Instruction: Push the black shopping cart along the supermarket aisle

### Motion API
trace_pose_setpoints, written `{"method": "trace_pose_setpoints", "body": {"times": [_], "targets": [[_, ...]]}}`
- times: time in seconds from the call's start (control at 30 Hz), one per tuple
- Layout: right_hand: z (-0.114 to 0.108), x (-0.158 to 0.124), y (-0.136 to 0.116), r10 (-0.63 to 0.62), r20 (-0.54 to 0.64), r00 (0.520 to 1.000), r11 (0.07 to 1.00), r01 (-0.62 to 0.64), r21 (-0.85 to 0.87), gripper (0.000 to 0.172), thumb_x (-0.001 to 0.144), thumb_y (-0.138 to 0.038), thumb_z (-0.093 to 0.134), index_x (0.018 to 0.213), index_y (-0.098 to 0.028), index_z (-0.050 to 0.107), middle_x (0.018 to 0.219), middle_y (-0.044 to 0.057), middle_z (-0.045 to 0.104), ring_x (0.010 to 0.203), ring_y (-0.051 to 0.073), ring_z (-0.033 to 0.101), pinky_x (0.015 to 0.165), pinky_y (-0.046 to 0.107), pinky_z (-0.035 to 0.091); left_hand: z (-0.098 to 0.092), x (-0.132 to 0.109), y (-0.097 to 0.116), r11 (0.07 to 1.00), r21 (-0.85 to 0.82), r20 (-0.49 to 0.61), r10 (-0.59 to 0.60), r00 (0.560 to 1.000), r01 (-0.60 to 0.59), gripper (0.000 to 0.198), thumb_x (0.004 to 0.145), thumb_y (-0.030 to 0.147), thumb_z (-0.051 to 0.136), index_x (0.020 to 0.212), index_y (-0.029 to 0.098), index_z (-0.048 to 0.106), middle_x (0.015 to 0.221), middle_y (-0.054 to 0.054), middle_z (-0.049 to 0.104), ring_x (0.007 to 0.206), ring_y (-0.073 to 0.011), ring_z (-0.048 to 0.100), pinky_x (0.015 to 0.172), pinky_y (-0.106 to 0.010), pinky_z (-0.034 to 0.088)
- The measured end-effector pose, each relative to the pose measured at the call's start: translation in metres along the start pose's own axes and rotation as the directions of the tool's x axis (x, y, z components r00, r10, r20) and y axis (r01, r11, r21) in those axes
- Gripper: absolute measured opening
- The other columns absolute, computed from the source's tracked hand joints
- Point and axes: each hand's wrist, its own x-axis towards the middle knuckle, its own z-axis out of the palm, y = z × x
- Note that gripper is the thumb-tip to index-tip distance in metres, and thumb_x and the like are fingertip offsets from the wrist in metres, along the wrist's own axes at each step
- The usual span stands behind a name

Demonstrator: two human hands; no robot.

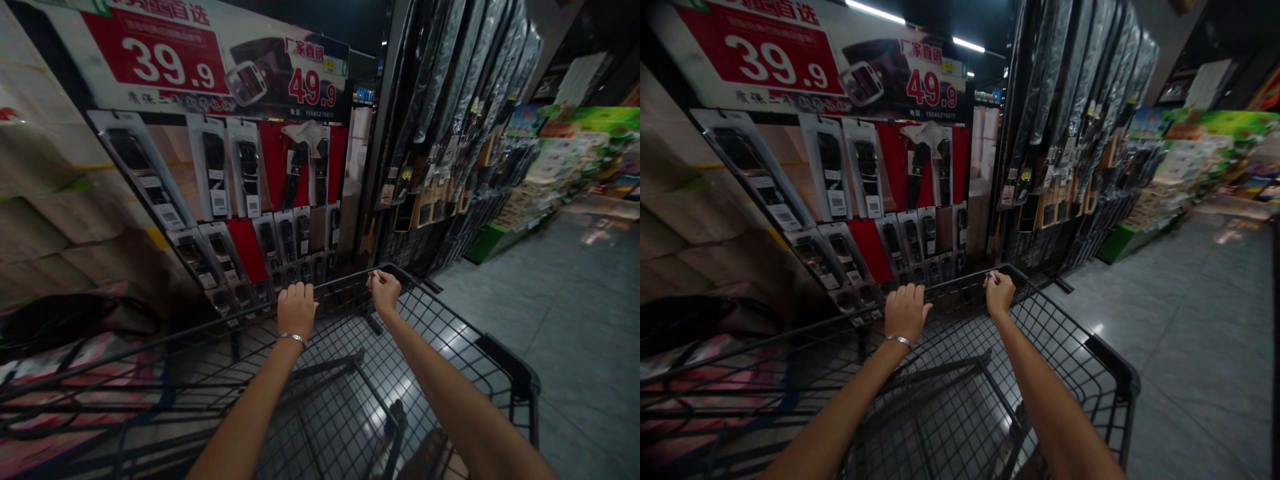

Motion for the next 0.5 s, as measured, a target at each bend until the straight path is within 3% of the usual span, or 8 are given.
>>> {"method": "trace_pose_setpoints", "body": {"times": [0.37,0.5], "targets": [[0.007,-0.003,0.022,0.092,0.043,0.995,0.996,-0.092,-0.01,0.029,0.074,-0.039,0.055,0.07,-0.014,0.069,0.063,0.008,0.068,0.06,0.019,0.062,0.06,0.027,0.045,0.003,0.003,0.0,0.998,0.057,-0.004,0.006,1.0,-0.006,0.027,0.079,0.03,0.065,0.099,0.015,0.056,0.092,-0.009,0.057,0.091,-0.0257,0.05,0.075,-0.038,0.036],[0.013,-0.026,0.036,0.187,0.138,0.973,0.982,-0.189,0.004,0.022,0.069,-0.033,0.058,0.059,-0.015,0.065,0.053,0.004,0.063,0.051,0.016,0.058,0.052,0.025,0.041,0.004,0.004,0.0,0.998,0.062,-0.012,0.012,1.0,-0.012,0.027,0.079,0.03,0.065,0.099,0.015,0.056,0.091,-0.009,0.057,0.09,-0.0259,0.05,0.075,-0.038,0.036]]}}
